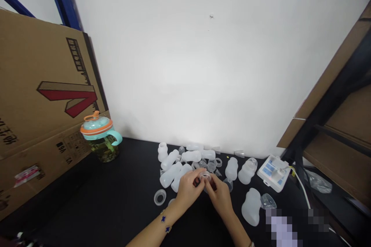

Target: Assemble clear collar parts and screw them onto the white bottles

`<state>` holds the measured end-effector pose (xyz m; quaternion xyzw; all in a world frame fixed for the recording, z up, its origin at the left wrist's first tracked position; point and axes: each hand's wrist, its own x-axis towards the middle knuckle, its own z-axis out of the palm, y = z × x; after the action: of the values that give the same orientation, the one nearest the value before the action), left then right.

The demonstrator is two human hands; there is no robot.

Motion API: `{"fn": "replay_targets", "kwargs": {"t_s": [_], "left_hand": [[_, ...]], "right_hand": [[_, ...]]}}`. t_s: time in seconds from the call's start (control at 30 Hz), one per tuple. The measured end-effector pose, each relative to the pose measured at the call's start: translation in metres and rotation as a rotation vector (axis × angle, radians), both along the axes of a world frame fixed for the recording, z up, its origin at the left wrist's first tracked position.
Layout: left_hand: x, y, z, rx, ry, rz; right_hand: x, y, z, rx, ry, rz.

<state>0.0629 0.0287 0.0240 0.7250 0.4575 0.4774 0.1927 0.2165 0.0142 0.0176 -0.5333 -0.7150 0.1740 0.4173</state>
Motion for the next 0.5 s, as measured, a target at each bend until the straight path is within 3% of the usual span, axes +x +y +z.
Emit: {"fn": "replay_targets", "kwargs": {"t_s": [0.5], "left_hand": [[-0.0001,0.0024,-0.0036,0.018,0.005,0.003]], "right_hand": [[-0.0006,-0.0006,0.0005,-0.002,-0.012,-0.01]]}}
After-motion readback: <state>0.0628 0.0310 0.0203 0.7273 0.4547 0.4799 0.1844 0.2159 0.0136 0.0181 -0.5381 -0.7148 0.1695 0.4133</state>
